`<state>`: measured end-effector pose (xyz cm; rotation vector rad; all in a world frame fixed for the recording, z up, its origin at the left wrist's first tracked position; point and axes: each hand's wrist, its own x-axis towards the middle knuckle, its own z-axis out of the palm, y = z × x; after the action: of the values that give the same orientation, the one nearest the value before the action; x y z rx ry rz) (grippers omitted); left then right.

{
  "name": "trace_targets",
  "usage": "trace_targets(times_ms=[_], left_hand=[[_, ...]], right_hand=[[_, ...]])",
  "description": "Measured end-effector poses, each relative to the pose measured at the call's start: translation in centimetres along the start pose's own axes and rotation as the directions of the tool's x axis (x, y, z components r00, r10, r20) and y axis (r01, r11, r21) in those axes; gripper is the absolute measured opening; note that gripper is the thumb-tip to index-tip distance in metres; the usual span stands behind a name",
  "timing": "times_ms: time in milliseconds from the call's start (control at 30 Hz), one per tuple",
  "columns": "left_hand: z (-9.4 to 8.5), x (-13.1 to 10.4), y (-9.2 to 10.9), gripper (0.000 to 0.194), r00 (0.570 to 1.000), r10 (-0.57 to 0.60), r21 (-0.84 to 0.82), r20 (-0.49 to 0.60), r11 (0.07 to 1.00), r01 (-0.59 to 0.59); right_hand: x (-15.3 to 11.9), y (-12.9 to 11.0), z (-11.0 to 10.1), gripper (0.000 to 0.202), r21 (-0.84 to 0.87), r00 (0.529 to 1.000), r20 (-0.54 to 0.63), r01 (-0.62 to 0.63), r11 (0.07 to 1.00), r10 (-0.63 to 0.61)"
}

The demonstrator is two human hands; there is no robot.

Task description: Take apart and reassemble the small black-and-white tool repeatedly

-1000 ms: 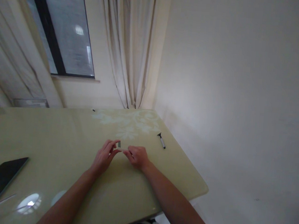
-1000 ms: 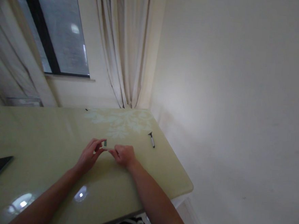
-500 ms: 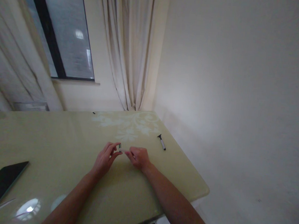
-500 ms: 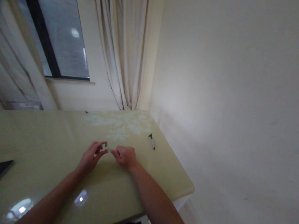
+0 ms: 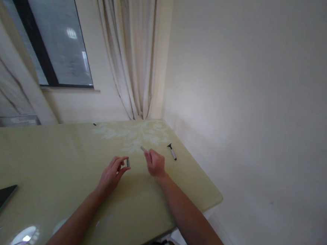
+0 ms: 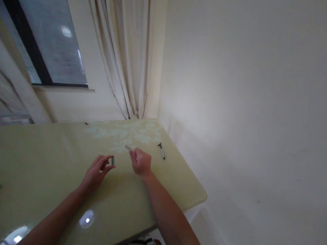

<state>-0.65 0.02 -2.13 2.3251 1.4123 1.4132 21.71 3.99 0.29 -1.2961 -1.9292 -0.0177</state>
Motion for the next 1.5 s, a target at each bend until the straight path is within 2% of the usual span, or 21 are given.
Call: trace_targets(times_ms=[67,167,267,333,433,567,667,733,800,933,1067,1233,1500], left_hand=[[0.2,-0.1,-0.3,0.033,0.999,-0.018,-0.020,0.041,1.000,0.019],[0.5,0.0,-0.5,0.033,0.997,-0.034,-0.044,0.064,0.998,0.037],[1.1,0.5,-0.1,0.032,0.997,-0.048,-0.046,0.068,0.998,0.051],[2.0,1.1,0.4,0.030,0.992,-0.049,-0.039,0.114,0.998,0.054],[4.3,2.8,1.7,0.027,0.972,-0.050,-0.026,0.228,0.998,0.058],[8.7,6.3,3.8,0.027,0.938,-0.049,0.013,0.342,0.999,0.047],[11.7,8.7,5.1,0.030,0.902,-0.225,0.138,0.369,0.973,0.186],[13.1,9.6,5.7,0.033,0.872,-0.331,0.200,0.360,0.941,0.274],[14.0,9.9,5.9,0.036,0.858,-0.377,0.223,0.350,0.923,0.314],[14.5,9.6,5.7,0.039,0.852,-0.393,0.228,0.347,0.916,0.329],[14.3,9.4,5.7,0.044,0.848,-0.387,0.241,0.362,0.918,0.315],[14.1,9.4,6.3,0.039,0.852,-0.372,0.261,0.369,0.921,0.289],[14.3,9.4,6.6,0.040,0.861,-0.359,0.267,0.361,0.924,0.273]], right_hand=[[1.1,0.9,-1.4,0.052,0.061,0.994,-0.094,-0.049,0.997,0.055],[3.3,3.3,-3.6,0.051,0.164,0.958,-0.194,-0.180,0.970,0.211],[4.8,6.8,-5.2,0.049,0.211,0.936,-0.180,-0.264,0.941,0.303],[4.8,9.2,-5.8,0.052,0.194,0.912,-0.189,-0.328,0.924,0.364],[3.9,11.8,-6.1,0.052,0.133,0.881,-0.196,-0.411,0.902,0.430],[3.1,13.4,-6.1,0.040,0.012,0.834,-0.092,-0.545,0.838,0.544],[2.9,14.0,-5.9,0.039,-0.129,0.808,-0.019,-0.586,0.800,0.589],[2.7,14.3,-5.7,0.036,-0.203,0.821,-0.011,-0.560,0.803,0.570],[2.6,14.4,-5.6,0.033,-0.252,0.835,-0.011,-0.535,0.806,0.551],[2.5,14.2,-5.7,0.030,-0.317,0.843,0.001,-0.509,0.800,0.537],[2.6,13.9,-5.7,0.024,-0.320,0.832,0.013,-0.522,0.790,0.555],[2.5,13.9,-5.6,0.020,-0.344,0.839,0.029,-0.503,0.793,0.544],[1.8,14.2,-6.2,0.027,-0.366,0.828,0.025,-0.515,0.775,0.561]])
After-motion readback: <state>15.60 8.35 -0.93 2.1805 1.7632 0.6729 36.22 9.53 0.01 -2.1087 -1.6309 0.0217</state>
